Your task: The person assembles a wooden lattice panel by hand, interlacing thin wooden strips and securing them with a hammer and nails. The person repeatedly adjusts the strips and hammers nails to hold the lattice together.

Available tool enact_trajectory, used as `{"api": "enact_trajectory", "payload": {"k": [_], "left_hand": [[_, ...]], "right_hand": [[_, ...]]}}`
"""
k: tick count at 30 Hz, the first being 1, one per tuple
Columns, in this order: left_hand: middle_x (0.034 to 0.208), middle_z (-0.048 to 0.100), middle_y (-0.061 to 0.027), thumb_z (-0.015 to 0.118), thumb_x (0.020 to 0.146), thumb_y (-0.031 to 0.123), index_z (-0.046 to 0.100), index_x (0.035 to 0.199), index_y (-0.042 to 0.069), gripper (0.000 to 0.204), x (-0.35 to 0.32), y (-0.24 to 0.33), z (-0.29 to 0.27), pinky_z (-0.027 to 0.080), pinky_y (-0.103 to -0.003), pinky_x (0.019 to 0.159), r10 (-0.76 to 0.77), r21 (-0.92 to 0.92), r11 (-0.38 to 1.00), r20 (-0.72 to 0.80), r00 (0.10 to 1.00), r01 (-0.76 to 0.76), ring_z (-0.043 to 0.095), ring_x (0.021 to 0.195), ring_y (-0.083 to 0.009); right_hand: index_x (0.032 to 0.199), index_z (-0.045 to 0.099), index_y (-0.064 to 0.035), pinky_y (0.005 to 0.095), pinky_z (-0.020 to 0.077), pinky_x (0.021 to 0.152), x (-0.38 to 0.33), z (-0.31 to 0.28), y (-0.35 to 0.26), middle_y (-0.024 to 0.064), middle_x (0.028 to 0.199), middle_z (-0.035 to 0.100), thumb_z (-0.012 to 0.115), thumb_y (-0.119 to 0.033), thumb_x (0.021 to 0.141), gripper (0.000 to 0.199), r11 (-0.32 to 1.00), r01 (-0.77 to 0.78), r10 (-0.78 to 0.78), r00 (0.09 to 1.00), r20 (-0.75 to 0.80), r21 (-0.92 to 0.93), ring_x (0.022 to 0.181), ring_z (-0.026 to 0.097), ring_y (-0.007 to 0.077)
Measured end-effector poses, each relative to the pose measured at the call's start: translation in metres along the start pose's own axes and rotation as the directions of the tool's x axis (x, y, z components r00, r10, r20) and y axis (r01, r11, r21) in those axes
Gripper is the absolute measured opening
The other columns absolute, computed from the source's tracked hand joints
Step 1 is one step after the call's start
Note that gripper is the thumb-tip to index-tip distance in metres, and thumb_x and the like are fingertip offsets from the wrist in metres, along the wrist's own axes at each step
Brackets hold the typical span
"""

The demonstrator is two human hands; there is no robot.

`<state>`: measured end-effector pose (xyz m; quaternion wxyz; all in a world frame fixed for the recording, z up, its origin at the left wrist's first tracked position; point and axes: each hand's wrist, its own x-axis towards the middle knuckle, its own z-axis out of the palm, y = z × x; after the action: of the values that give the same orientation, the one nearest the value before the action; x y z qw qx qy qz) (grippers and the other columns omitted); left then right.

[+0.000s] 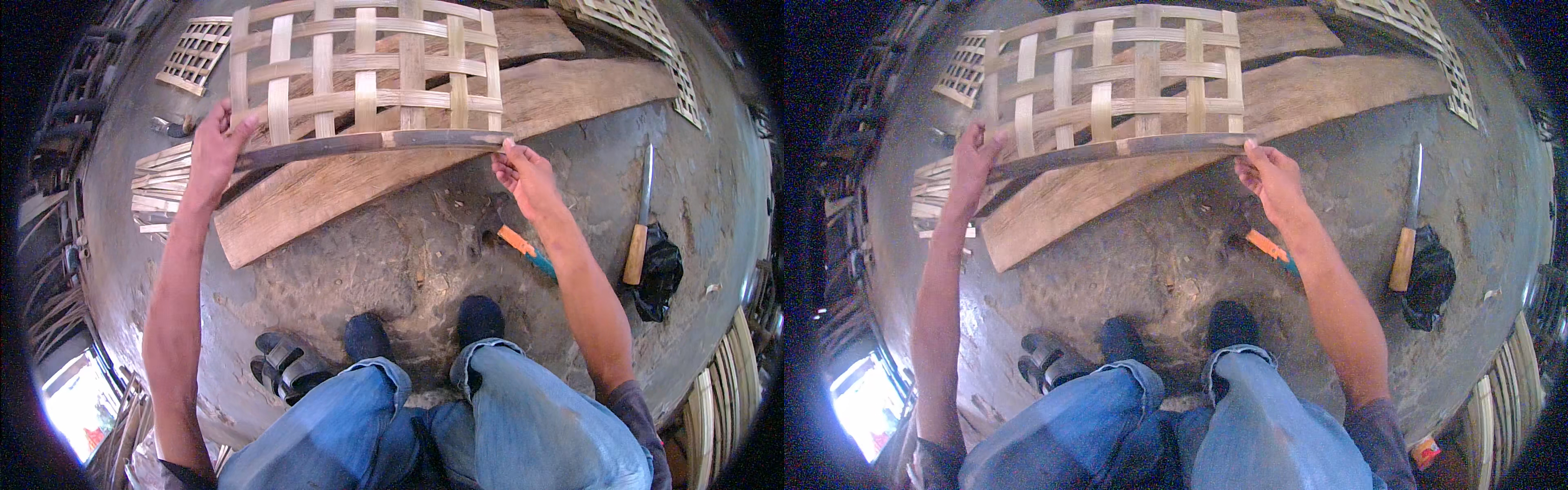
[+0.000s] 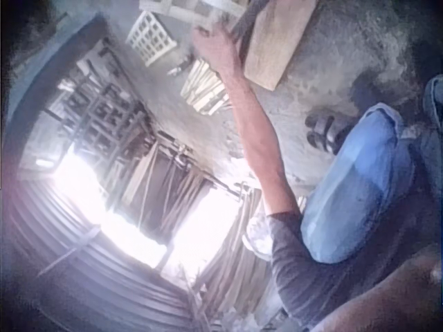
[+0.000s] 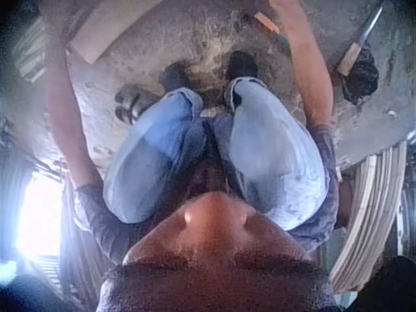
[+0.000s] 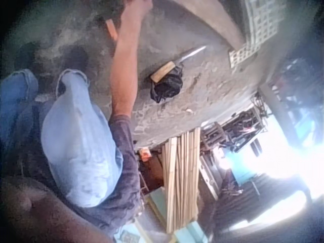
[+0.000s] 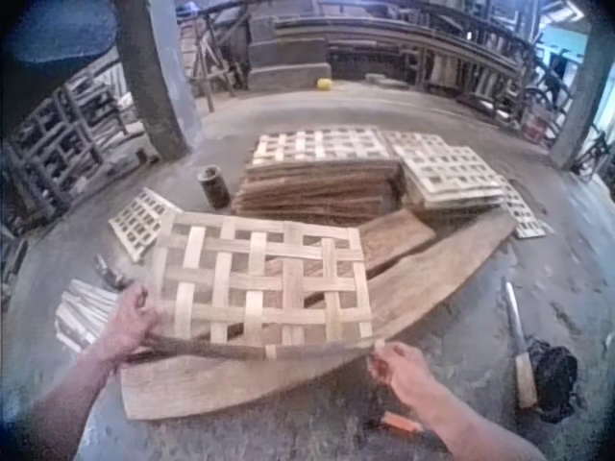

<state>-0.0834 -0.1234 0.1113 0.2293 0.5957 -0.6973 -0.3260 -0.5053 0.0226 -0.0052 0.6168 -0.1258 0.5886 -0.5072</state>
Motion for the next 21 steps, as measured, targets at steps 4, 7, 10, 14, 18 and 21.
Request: {"api": "enact_trajectory", "payload": {"k": [4, 7, 10, 14, 18, 21], "left_hand": [[0.112, 0.068, -0.0073, 0.066, 0.098, 0.03, 0.055, 0.13, -0.001, 0.046, -0.003, -0.009, -0.003, 0.051, -0.031, 0.087, -0.135, -0.101, 0.985, 0.05, 0.99, 0.14, 0.063, 0.101, -0.0149], [0.11, 0.068, -0.0058, 0.066, 0.098, 0.03, 0.058, 0.128, 0.003, 0.041, -0.036, -0.019, 0.012, 0.052, -0.029, 0.078, -0.05, -0.077, 0.996, -0.002, 0.999, 0.05, 0.062, 0.098, -0.0114], [0.107, 0.068, -0.0055, 0.066, 0.098, 0.033, 0.061, 0.127, 0.006, 0.039, -0.069, -0.087, 0.003, 0.051, -0.028, 0.079, -0.205, -0.09, 0.976, -0.06, 0.977, 0.199, 0.061, 0.095, -0.0106], [0.108, 0.065, -0.01, 0.069, 0.094, 0.034, 0.059, 0.133, 0.009, 0.047, -0.074, -0.079, 0.012, 0.049, -0.032, 0.09, -0.476, 0.148, 0.875, 0.086, 0.875, 0.461, 0.062, 0.101, -0.0199], [0.123, 0.061, -0.0169, 0.074, 0.087, 0.026, 0.06, 0.13, 0.008, 0.049, -0.077, -0.073, 0.034, 0.048, -0.042, 0.096, 0.215, 0.649, 0.758, -0.156, 0.964, -0.065, 0.061, 0.11, -0.0345], [0.122, 0.062, -0.0144, 0.077, 0.083, 0.024, 0.06, 0.13, 0.008, 0.052, -0.064, 0.005, 0.053, 0.047, -0.042, 0.1, 0.314, 0.294, 0.908, -0.001, 0.949, -0.3, 0.061, 0.11, -0.0332]], "right_hand": [[0.097, 0.061, -0.0063, 0.0265, 0.054, 0.069, -0.004, 0.006, -0.006, 0.0059, 0.09, 0.068, 0.069, -0.029, 0.097, 0.025, 0.997, 0.054, -0.054, 0.999, 0.003, 0.06, 0.077, 0.065, 0.013], [0.1, 0.062, -0.0045, 0.026, 0.0541, 0.068, -0.013, 0.009, -0.022, 0.0061, 0.091, 0.069, 0.069, -0.028, 0.097, 0.025, 0.998, 0.064, -0.064, 0.998, 0.024, -0.009, 0.077, 0.065, 0.013], [0.103, 0.063, -0.0022, 0.0254, 0.0543, 0.068, -0.013, 0.033, -0.016, 0.0063, 0.091, 0.069, 0.07, -0.023, 0.096, 0.023, 0.995, 0.043, -0.031, 0.991, 0.128, -0.095, 0.078, 0.066, 0.0128], [0.105, 0.063, -0.001, 0.0252, 0.0549, 0.069, -0.005, 0.031, -0.007, 0.0071, 0.092, 0.07, 0.07, -0.012, 0.094, 0.017, 0.991, 0.039, -0.017, 0.986, 0.166, -0.131, 0.079, 0.067, 0.0134], [0.107, 0.062, -0.0008, 0.0253, 0.0552, 0.068, -0.007, 0.029, -0.001, 0.0075, 0.093, 0.071, 0.069, -0.01, 0.095, 0.016, 0.995, 0.034, -0.02, 0.989, 0.148, -0.094, 0.079, 0.068, 0.0136], [0.108, 0.062, -0.0003, 0.0255, 0.0555, 0.069, -0.012, 0.037, -0.003, 0.0077, 0.093, 0.071, 0.068, -0.009, 0.095, 0.017, 0.998, 0.035, -0.026, 0.988, 0.155, -0.052, 0.08, 0.068, 0.0138]]}}
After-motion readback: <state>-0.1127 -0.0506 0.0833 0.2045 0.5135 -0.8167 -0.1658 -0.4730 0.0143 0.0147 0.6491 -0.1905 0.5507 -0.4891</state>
